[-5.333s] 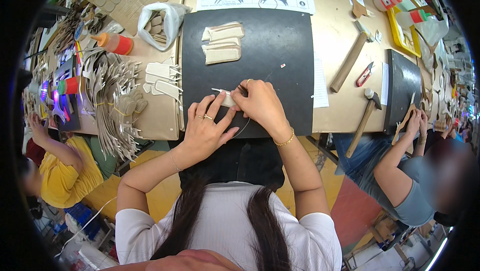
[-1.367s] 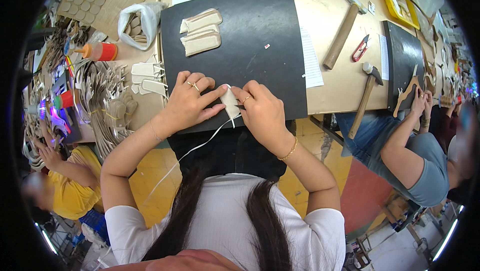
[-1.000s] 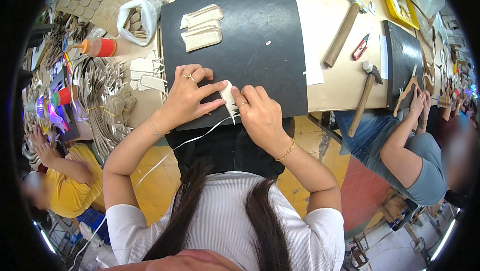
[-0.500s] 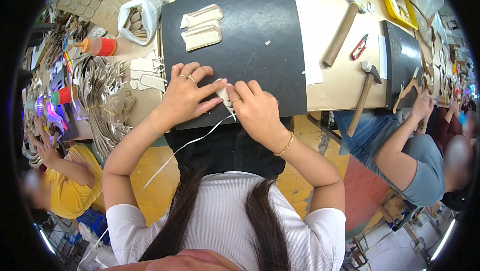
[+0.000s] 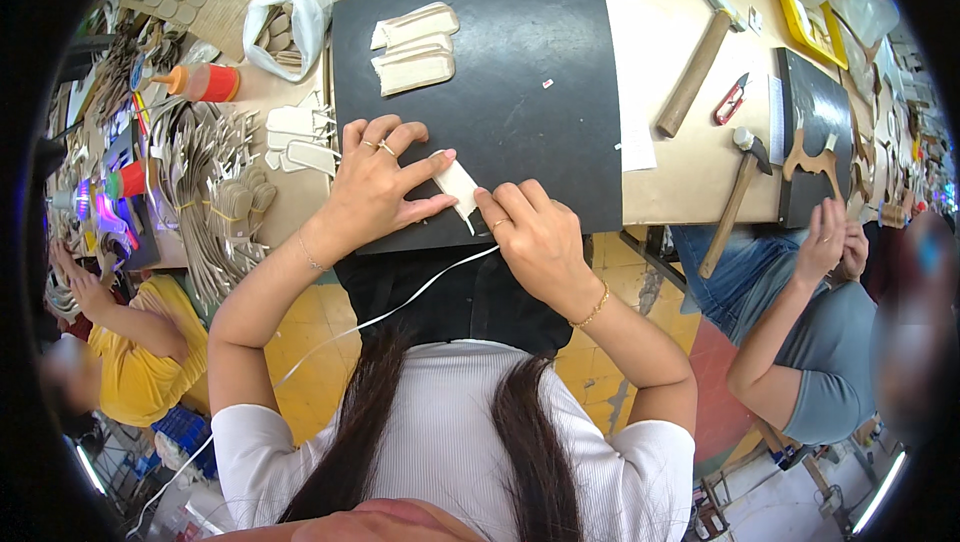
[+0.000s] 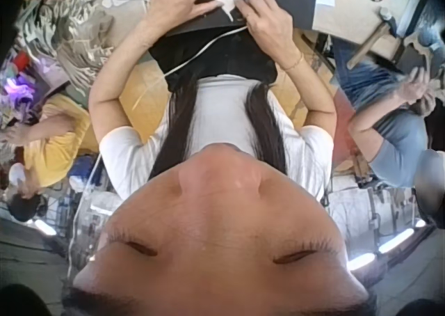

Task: The person repeatedly wraps a white cable around small rectangular objects on a workbench, then places the wrapped items into a pile. The person handles the objects one at a time and continues the wrapping process throughout the clip.

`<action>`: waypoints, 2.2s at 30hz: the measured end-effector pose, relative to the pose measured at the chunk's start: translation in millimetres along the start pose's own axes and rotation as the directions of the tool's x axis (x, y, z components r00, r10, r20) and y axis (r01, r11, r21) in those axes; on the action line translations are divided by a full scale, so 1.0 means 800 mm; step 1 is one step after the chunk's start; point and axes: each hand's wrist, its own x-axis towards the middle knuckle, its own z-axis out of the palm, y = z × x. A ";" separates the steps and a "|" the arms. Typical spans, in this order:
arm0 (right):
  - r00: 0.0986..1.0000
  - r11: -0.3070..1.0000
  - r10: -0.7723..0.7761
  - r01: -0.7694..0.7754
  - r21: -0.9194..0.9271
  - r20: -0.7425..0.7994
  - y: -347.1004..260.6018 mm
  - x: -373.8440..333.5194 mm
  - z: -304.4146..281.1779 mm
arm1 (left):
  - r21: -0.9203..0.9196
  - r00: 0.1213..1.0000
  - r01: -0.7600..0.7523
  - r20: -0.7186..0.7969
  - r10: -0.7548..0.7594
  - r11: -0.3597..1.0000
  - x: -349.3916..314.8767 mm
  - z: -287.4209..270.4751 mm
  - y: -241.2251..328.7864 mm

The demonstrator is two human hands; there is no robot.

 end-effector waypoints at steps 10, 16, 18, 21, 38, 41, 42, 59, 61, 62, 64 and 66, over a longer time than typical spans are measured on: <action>0.999 0.999 0.004 -0.003 -0.036 0.032 -0.004 -0.002 -0.001 | -0.001 1.000 0.002 0.005 -0.002 1.000 0.001 -0.002 0.002; 0.990 0.997 0.023 -0.012 -0.079 0.141 -0.006 -0.015 -0.008 | -0.067 0.999 0.028 0.040 -0.025 0.997 0.002 0.000 0.004; 0.982 0.999 0.035 -0.027 -0.043 0.184 -0.010 -0.013 -0.013 | -0.085 0.997 0.067 0.046 -0.063 0.994 0.004 -0.004 0.009; 0.975 0.998 0.048 -0.039 -0.045 0.215 -0.016 -0.006 -0.016 | -0.096 0.972 0.211 0.127 -0.198 0.973 0.007 -0.009 0.019; 0.931 0.847 0.348 -0.363 0.389 0.111 -0.020 0.043 -0.028 | -0.692 0.788 0.509 0.133 -0.602 0.513 0.036 -0.073 -0.019; 0.904 0.767 0.395 -0.424 0.483 0.166 -0.028 0.057 -0.030 | -0.618 0.815 0.405 -0.091 -0.573 0.674 0.035 -0.106 -0.022; 0.904 0.764 0.390 -0.423 0.487 0.173 -0.030 0.063 -0.031 | -0.604 0.809 0.428 -0.075 -0.582 0.672 0.033 -0.115 -0.020; 0.795 0.227 0.349 -0.585 0.778 0.496 -0.065 0.113 -0.022 | -0.264 0.882 0.272 -0.316 -0.349 0.925 0.019 -0.150 0.014; 0.793 0.207 0.347 -0.586 0.784 0.501 -0.062 0.113 -0.018 | -0.276 0.877 0.278 -0.318 -0.361 0.920 0.018 -0.150 0.013; 0.786 0.197 0.348 -0.594 0.780 0.510 -0.061 0.112 -0.017 | -0.278 0.874 0.280 -0.321 -0.364 0.919 0.018 -0.149 0.013; 0.777 0.177 0.346 -0.605 0.777 0.526 -0.058 0.111 -0.014 | -0.305 0.868 0.302 -0.303 -0.393 0.903 0.016 -0.148 0.011; 0.773 0.157 0.337 -0.610 0.777 0.538 -0.054 0.109 -0.011 | -0.301 0.860 0.326 -0.300 -0.413 0.896 0.012 -0.145 0.008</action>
